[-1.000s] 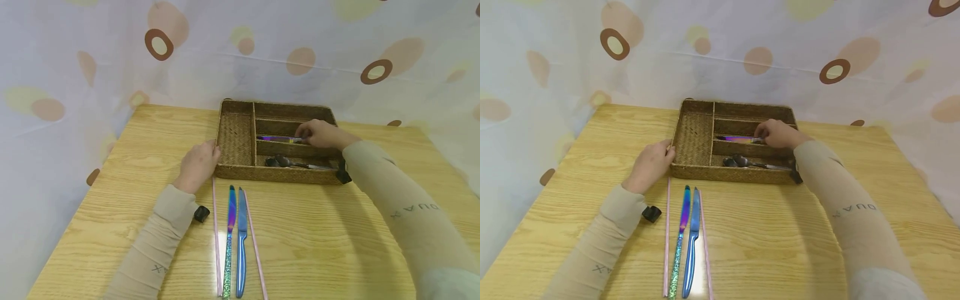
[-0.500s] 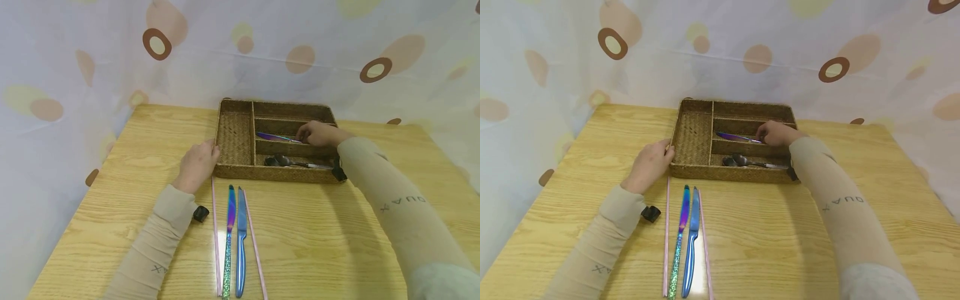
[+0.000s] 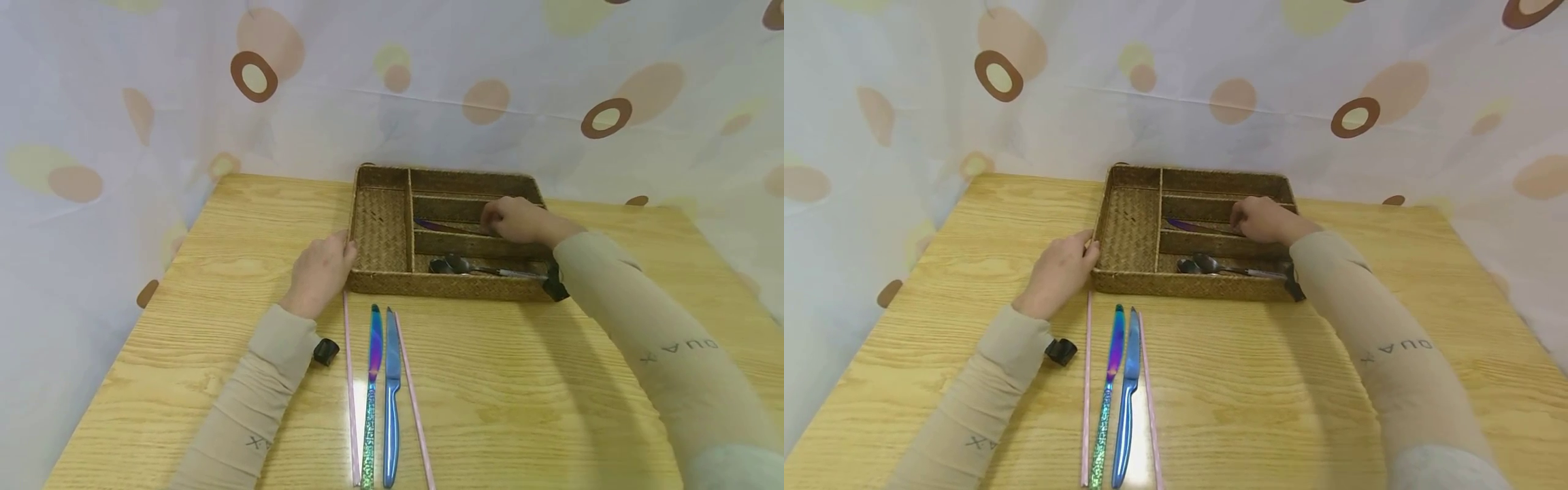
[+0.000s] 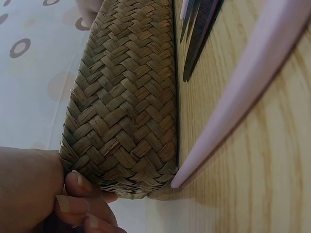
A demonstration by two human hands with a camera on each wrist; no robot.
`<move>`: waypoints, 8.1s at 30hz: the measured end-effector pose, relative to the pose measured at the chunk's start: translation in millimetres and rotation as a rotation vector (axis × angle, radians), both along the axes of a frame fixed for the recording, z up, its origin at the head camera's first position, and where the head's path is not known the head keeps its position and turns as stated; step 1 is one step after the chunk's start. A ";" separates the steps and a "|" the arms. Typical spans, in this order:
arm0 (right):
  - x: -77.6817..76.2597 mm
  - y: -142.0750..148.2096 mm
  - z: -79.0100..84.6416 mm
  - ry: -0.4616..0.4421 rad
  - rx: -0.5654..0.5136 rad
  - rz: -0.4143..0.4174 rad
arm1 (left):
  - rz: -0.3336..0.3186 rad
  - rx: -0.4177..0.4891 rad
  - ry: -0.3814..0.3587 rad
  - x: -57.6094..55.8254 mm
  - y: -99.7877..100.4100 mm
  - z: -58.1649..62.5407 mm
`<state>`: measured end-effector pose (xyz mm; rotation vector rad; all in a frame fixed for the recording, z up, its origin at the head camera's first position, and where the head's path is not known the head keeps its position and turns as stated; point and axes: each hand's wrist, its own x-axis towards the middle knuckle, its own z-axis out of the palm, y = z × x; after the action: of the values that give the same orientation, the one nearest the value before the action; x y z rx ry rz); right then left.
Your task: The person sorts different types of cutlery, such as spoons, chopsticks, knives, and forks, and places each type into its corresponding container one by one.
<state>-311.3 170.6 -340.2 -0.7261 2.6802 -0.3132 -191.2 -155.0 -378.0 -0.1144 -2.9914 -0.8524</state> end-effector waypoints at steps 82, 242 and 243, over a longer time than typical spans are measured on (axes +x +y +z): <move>244.2 -75.1 -42.6 -0.432 -0.461 -0.043 | -0.002 -0.013 0.011 1.0 0.9 2.2; 38.3 -184.4 -15.2 0.045 0.241 -0.038 | 0.021 -0.030 0.013 7.1 17.7 4.8; 38.1 -184.6 -15.4 0.046 0.240 -0.045 | 0.021 -0.029 0.013 7.2 17.8 4.9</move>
<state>-273.2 -14.0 -355.5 -0.6075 2.7174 0.0153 -184.0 -137.2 -373.1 -0.0890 -2.9886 -0.8034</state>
